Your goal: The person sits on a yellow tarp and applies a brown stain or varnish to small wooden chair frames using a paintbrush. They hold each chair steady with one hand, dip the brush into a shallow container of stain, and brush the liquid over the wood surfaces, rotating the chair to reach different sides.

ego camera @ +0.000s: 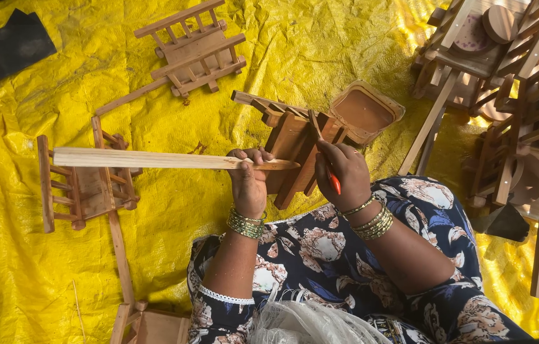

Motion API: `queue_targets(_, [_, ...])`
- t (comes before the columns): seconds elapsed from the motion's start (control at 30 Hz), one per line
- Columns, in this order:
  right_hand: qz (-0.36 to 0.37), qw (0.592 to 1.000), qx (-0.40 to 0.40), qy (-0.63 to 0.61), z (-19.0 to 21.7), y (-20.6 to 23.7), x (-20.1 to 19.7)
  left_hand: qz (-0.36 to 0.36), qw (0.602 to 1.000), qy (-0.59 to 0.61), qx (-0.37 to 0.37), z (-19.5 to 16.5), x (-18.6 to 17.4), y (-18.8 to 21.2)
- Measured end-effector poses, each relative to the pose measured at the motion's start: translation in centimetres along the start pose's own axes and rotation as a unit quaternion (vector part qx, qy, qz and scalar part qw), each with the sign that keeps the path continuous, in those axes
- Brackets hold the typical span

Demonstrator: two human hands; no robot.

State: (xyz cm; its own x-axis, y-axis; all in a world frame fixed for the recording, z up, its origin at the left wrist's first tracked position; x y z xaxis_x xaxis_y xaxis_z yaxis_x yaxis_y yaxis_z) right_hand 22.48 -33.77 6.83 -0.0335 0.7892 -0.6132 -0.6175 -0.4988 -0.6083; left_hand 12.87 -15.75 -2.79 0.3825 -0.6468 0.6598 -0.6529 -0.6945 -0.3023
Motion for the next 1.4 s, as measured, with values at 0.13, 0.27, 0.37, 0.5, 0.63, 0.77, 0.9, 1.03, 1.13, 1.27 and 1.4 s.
queue_targets(0.13, [0.026, 0.999, -0.042, 0.018, 1.2, 0.5, 0.9, -0.004, 1.000, -0.008, 0.010, 0.1, -0.2, -0.3])
queue_targets(0.27, [0.153, 0.988, -0.005, -0.027, 2.1, 2.2, 2.7, -0.034, 0.999, -0.008, 0.015, 0.1, -0.9, -0.6])
queue_targets(0.37, [0.158, 0.985, 0.012, -0.071, 2.0, 2.3, 1.9, -0.056, 0.998, 0.005, 0.016, -0.3, -1.8, -0.6])
queue_targets(0.5, [0.116, 0.988, 0.035, -0.094, 0.2, 0.9, 0.7, -0.044, 0.999, 0.030, -0.008, 0.3, -1.8, -0.5])
queue_targets(0.63, [0.047, 0.995, 0.058, -0.063, -1.9, 0.0, -0.6, -0.013, 1.000, -0.002, -0.005, 0.7, -0.9, -0.2])
queue_targets(0.77, [-0.012, 0.999, 0.020, -0.027, -2.7, -0.5, -1.8, -0.019, 1.000, -0.017, -0.003, 0.4, -1.1, 0.0])
queue_targets(0.9, [0.075, 0.995, -0.054, -0.027, 0.0, 0.7, 1.0, -0.041, 0.999, 0.007, -0.011, 0.4, -1.7, -0.2])
queue_targets(1.03, [0.120, 0.984, -0.120, -0.054, 3.4, 2.9, 2.3, -0.102, 0.994, 0.044, -0.012, 0.1, -3.3, -0.4])
queue_targets(1.13, [0.165, 0.970, -0.080, -0.162, 1.9, 2.4, 1.7, -0.139, 0.988, 0.070, -0.005, -0.6, -5.0, -1.0])
queue_targets(1.27, [0.150, 0.972, -0.046, -0.175, 0.1, 2.5, 1.3, -0.168, 0.982, 0.090, -0.015, -0.1, -6.0, -1.4])
queue_targets(1.4, [0.154, 0.979, -0.096, -0.097, 2.6, 5.5, 4.2, -0.189, 0.979, 0.068, 0.025, 0.0, -6.3, -1.2])
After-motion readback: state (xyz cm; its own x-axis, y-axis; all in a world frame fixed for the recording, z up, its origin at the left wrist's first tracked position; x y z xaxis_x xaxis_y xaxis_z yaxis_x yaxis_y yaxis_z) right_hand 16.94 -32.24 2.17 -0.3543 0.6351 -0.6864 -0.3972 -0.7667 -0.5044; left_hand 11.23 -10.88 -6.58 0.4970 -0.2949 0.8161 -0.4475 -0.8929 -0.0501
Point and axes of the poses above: each hand's wrist, its own y-axis away from the middle knuckle, its own x-axis out of the palm, z = x × y, the point moved 8 cm from there along -y, towards the middle knuckle, and after that the axes turned 4 degrees about -z, right-handed, at the moved point
